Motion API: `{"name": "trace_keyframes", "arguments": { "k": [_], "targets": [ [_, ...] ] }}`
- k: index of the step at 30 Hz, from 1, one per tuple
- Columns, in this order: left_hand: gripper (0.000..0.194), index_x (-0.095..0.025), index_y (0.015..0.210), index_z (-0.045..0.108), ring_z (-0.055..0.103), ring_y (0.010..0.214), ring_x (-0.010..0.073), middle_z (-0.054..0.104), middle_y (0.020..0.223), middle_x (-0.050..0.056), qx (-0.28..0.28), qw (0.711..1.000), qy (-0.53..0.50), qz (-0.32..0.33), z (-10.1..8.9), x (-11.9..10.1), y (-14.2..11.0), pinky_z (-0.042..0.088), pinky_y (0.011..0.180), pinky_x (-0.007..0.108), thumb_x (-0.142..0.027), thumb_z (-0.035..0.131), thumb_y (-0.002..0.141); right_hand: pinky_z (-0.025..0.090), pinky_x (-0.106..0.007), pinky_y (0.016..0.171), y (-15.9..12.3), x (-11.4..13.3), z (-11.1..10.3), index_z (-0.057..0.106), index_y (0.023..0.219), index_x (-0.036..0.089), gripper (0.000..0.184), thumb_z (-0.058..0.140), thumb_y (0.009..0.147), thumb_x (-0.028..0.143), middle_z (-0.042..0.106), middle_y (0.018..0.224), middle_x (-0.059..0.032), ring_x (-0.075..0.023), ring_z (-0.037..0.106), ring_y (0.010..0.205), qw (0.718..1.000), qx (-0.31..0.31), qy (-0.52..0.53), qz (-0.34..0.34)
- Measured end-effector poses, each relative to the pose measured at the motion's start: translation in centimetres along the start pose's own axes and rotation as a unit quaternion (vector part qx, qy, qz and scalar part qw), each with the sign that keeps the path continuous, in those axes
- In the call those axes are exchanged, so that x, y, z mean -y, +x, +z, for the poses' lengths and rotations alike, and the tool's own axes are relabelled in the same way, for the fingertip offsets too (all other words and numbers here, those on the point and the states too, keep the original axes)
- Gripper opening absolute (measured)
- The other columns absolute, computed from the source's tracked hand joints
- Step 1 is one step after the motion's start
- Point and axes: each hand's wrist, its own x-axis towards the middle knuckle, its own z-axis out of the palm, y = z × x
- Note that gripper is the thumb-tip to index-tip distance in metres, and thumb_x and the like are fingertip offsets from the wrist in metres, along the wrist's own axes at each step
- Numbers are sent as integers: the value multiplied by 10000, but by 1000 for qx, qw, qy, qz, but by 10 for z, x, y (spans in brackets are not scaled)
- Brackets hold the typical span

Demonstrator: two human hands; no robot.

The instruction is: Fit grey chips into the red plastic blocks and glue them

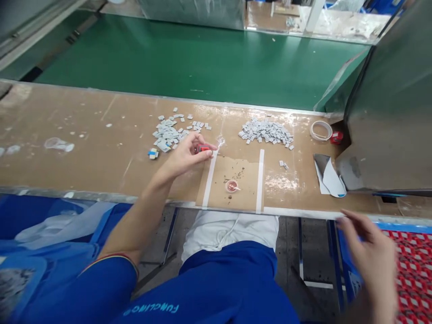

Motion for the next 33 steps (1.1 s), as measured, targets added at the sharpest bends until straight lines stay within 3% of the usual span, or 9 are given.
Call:
{"name": "trace_keyframes", "arguments": {
  "k": [2,5,9,15,19,22,25,29,33],
  "targets": [
    [414,-219,1061,559,681,806,149,736,905,7,6,994,-104,-15,5,7,-32,529,756,274,-351,840,787,561,-471,498,-5,15,60,800,996,339,216,784,897,530,769,758,-145,-323,727,581,992,99,37,-70],
    [489,-208,1071,622,565,616,79,626,755,-57,-4,972,-230,-47,19,23,-69,448,582,202,-392,920,730,620,-357,618,-6,50,137,728,1211,219,308,696,982,423,780,874,-72,-207,728,664,963,210,110,-128],
    [463,-223,955,569,550,582,78,575,756,-56,-42,918,-371,-135,34,39,-98,380,482,178,-533,873,795,552,-289,620,-6,85,187,733,1179,181,266,704,976,349,734,849,-41,-155,644,673,956,220,130,-145],
    [375,-217,1290,627,705,804,134,748,1115,79,-40,901,-410,-132,38,42,-121,579,709,267,-416,681,977,509,-265,640,-5,104,199,779,954,188,115,673,988,220,725,844,-38,-134,623,693,963,171,138,-159],
    [463,-204,1275,635,790,996,194,758,1293,132,-12,908,-405,-105,39,43,-130,624,937,337,-418,818,908,533,-271,661,-1,109,202,763,961,199,100,669,994,187,742,878,-44,-145,656,731,958,164,142,-189],
    [524,-196,1092,637,818,802,208,820,1086,95,41,899,-426,-90,41,49,-131,651,716,289,-460,946,760,546,-286,678,2,109,206,744,949,217,84,683,992,178,740,887,-43,-158,679,767,957,124,144,-221],
    [606,-197,1089,664,741,563,155,833,952,65,61,903,-419,-75,46,56,-126,521,444,192,-452,1004,658,557,-299,689,4,107,212,717,901,226,89,710,979,183,732,870,-37,-166,694,782,955,64,142,-254],
    [559,-165,1118,764,737,623,143,827,925,75,51,930,-361,-48,52,59,-120,566,517,203,-397,1004,669,603,-338,723,1,101,220,698,866,236,130,715,987,279,772,889,-50,-194,748,816,959,22,166,-228],
    [380,-171,1069,780,781,769,176,833,1032,95,48,956,-289,-18,52,59,-117,625,643,239,-335,942,768,645,-340,739,-11,91,225,714,906,232,157,754,966,371,813,900,-60,-211,800,833,963,35,248,-97]
  ]
}}
